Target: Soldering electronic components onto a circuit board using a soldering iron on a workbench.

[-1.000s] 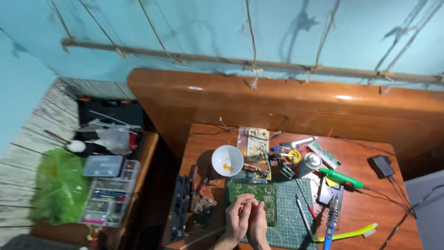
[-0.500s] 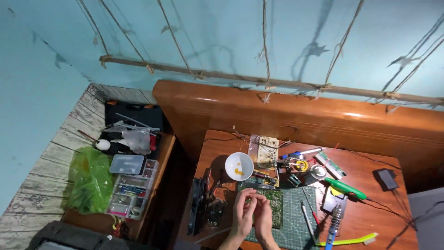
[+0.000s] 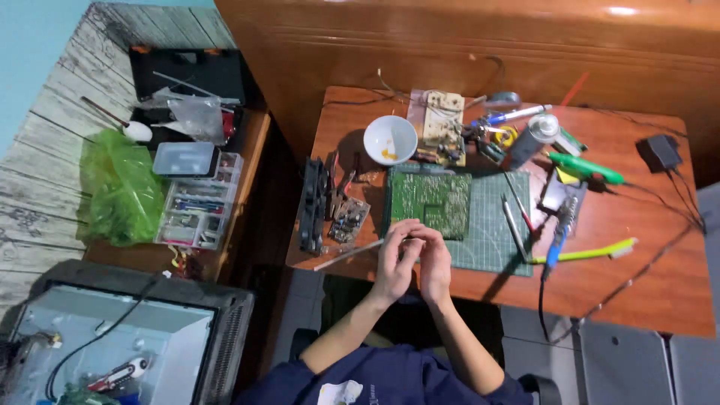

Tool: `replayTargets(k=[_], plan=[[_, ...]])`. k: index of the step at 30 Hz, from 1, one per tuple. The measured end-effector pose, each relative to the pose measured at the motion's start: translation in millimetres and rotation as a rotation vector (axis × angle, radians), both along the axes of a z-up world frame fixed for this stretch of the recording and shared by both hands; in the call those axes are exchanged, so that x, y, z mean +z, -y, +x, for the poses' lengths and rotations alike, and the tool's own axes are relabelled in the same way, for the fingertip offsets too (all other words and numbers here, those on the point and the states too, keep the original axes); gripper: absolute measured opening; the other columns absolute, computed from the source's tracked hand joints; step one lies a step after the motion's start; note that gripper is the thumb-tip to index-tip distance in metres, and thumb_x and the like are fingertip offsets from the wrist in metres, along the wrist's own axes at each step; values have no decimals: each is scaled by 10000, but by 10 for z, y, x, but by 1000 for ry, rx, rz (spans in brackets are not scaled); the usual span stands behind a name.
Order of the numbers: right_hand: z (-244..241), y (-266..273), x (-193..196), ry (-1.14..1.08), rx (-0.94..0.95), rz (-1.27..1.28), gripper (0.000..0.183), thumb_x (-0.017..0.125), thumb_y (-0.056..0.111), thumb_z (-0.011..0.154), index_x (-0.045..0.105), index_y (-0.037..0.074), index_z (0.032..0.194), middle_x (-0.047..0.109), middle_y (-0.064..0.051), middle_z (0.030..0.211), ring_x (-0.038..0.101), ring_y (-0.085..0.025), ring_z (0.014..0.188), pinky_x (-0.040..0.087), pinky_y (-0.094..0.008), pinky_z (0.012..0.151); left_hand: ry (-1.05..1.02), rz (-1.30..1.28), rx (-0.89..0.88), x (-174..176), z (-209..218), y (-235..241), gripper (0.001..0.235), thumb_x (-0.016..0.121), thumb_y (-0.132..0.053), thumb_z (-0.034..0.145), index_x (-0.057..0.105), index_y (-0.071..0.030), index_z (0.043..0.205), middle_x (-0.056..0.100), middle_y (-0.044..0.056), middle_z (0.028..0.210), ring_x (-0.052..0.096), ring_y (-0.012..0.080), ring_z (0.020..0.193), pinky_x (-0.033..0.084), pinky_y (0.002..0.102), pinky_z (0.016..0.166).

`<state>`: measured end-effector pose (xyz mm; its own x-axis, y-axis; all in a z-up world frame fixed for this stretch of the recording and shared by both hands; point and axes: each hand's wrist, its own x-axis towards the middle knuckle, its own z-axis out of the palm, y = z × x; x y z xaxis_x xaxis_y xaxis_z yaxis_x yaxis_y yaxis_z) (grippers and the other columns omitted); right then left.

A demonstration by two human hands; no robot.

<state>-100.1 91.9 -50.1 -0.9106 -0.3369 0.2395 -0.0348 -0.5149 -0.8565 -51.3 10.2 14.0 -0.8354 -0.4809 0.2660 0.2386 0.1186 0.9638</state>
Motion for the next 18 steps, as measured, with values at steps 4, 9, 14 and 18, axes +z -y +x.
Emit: replayTargets(k=[4,9,14,18], plan=[[263,-119,39,21,-32,56,564,312,407,1081,625,-57,1144,653,-162,1095,661,-232,870,536,-372,775,-38,105,-48,56,212,-73,293,561,-215,1015,625,1,1202,595,180,1203,642,287,1081,558,356,849],[370,-260,13,-19,-13,91,540,301,372,1088,642,-43,1142,681,-141,1042,681,-218,885,542,-351,822,-41,162,-6,-188,396,-139,288,566,-206,1009,628,-22,1220,624,135,1114,658,200,924,593,290,742],[599,-413,248,-77,-5,169,551,278,332,1096,660,-60,1157,695,-181,1087,667,-263,1010,501,-430,953,-61,161,24,-180,563,-197,319,535,-220,1024,630,7,1226,594,193,1185,662,279,991,566,390,844],[699,-557,392,-136,-3,312,476,330,267,1092,675,-51,1178,699,-203,1110,636,-292,1128,434,-482,1059,-37,106,37,-115,685,-302,355,504,-240,1036,619,21,1246,519,224,1285,613,356,1141,502,490,970]])
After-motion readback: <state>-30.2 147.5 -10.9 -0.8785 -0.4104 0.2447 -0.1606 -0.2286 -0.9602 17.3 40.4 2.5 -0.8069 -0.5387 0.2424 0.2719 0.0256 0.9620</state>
